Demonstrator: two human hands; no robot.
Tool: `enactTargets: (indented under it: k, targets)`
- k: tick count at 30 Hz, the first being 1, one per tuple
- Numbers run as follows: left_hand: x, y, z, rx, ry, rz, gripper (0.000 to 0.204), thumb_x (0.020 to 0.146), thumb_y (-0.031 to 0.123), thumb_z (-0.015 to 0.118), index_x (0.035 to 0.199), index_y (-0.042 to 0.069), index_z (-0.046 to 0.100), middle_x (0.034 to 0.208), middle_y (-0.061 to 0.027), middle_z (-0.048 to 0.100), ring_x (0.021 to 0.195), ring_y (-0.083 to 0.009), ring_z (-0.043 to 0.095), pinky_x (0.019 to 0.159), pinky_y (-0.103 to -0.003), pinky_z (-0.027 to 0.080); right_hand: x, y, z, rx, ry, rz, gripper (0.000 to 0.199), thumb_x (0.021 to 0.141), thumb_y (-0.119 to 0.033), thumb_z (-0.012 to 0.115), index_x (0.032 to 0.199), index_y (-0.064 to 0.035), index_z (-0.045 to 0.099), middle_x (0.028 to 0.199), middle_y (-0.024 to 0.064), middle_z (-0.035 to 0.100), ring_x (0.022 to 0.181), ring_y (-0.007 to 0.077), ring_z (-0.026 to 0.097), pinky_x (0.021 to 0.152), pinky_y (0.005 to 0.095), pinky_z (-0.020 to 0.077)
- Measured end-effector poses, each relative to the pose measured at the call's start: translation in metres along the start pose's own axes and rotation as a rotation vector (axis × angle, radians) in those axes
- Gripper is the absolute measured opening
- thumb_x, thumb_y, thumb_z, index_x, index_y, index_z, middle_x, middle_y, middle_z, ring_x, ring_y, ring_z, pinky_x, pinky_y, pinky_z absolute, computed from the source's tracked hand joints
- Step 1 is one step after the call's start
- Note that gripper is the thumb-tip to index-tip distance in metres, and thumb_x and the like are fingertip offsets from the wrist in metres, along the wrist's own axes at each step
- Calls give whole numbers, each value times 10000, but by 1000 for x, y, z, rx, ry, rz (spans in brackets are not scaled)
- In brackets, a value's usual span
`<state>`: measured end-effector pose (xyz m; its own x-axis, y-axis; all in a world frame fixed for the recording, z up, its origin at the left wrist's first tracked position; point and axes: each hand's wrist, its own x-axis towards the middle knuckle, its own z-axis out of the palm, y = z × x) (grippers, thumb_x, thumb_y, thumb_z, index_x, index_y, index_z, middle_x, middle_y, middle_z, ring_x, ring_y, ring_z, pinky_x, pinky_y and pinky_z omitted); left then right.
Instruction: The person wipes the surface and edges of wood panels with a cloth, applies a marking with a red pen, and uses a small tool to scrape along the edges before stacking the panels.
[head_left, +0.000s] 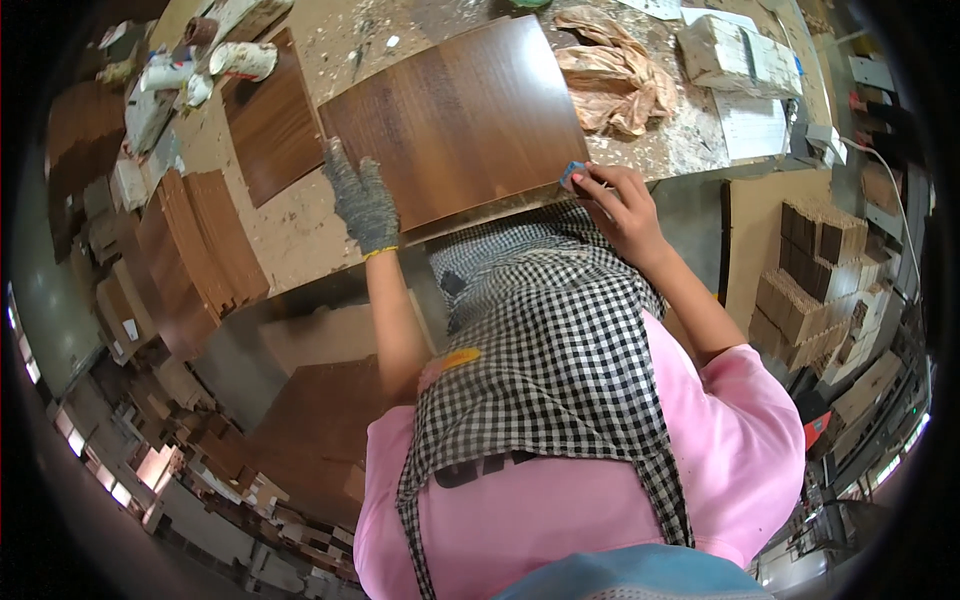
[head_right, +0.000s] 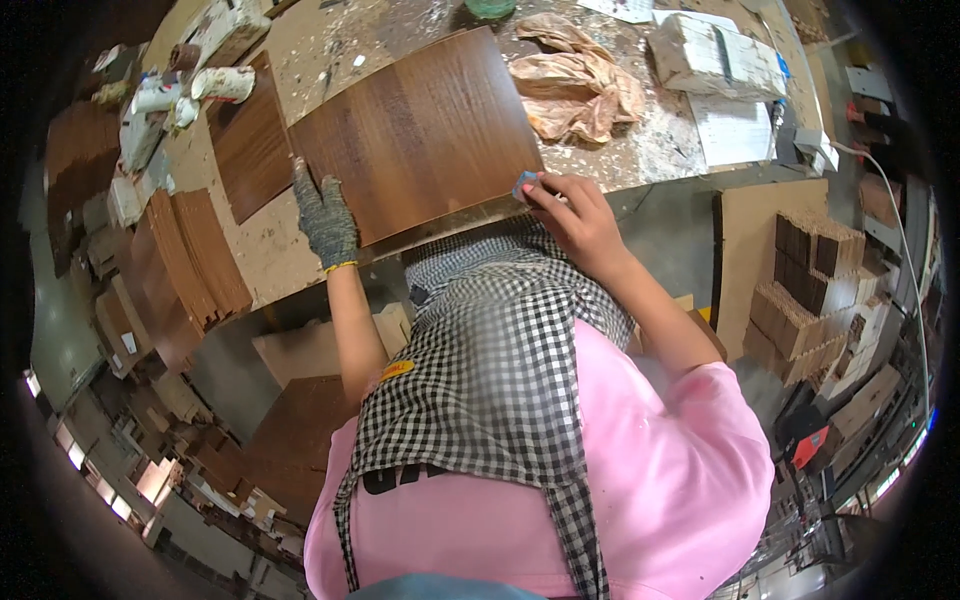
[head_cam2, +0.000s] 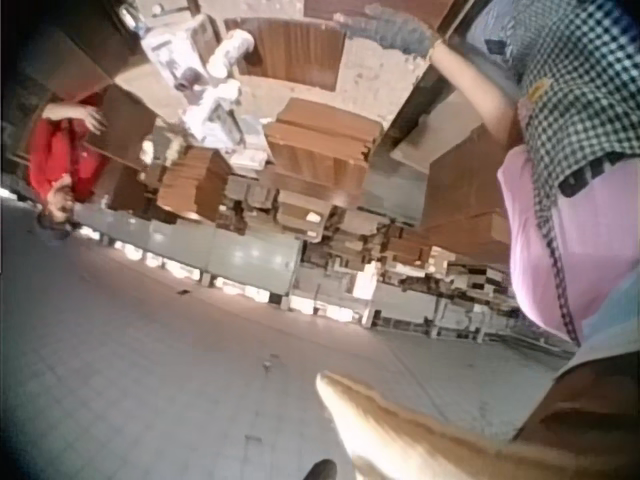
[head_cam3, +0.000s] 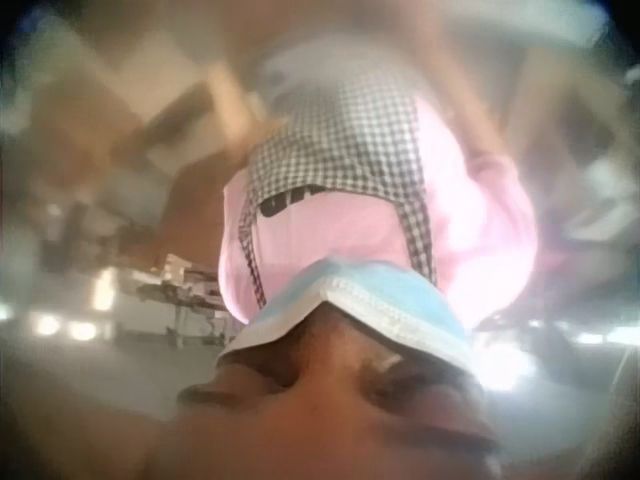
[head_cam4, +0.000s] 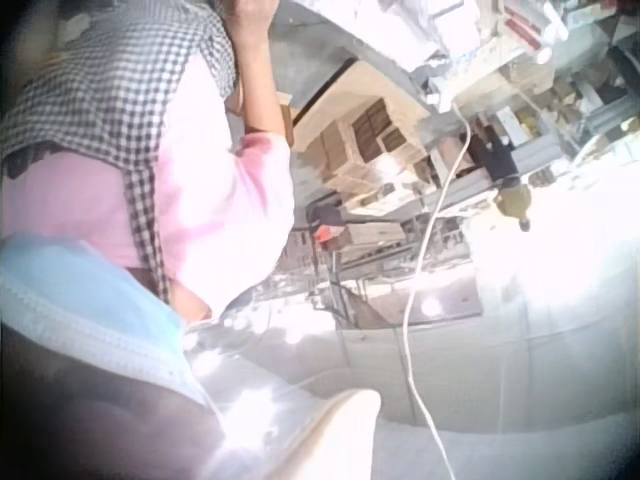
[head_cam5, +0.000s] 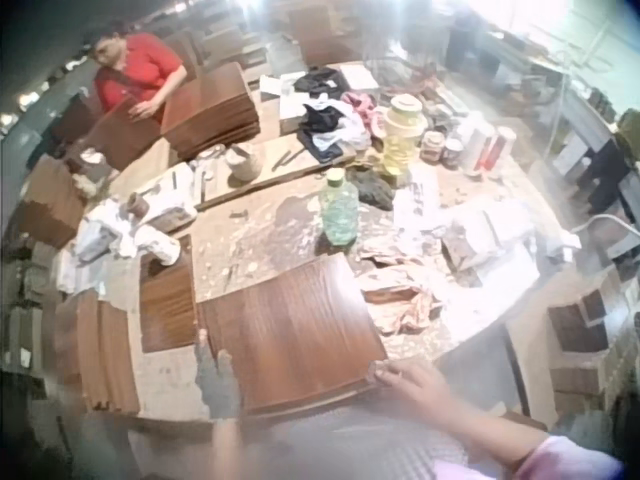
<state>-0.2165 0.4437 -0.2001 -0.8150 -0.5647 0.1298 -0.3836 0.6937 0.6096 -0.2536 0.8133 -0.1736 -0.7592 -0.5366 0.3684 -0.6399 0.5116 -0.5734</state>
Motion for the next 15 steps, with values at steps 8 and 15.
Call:
enactTargets:
  k: [8, 15]
  targets:
    - [-2, -5, 3, -63, 35, -9, 500, 995, 194, 581, 1462, 54, 468, 1490, -175, 493, 1409, -375, 410, 1178, -435, 313, 51, -42, 79, 134, -114, -555, 375, 867, -116, 616, 1222, -3, 661, 1226, 110, 642, 1085, 236, 649, 859, 348, 537]
    - [15, -23, -28, 74, -34, 60, 370, 936, 251, 682, 1230, 28, 656, 1243, -144, 668, 1164, -290, 611, 1029, -391, 459, 55, -43, 54, 185, -270, -622, 401, 872, -139, 603, 1260, -43, 641, 1206, 104, 636, 1067, 233, 631, 872, 358, 524]
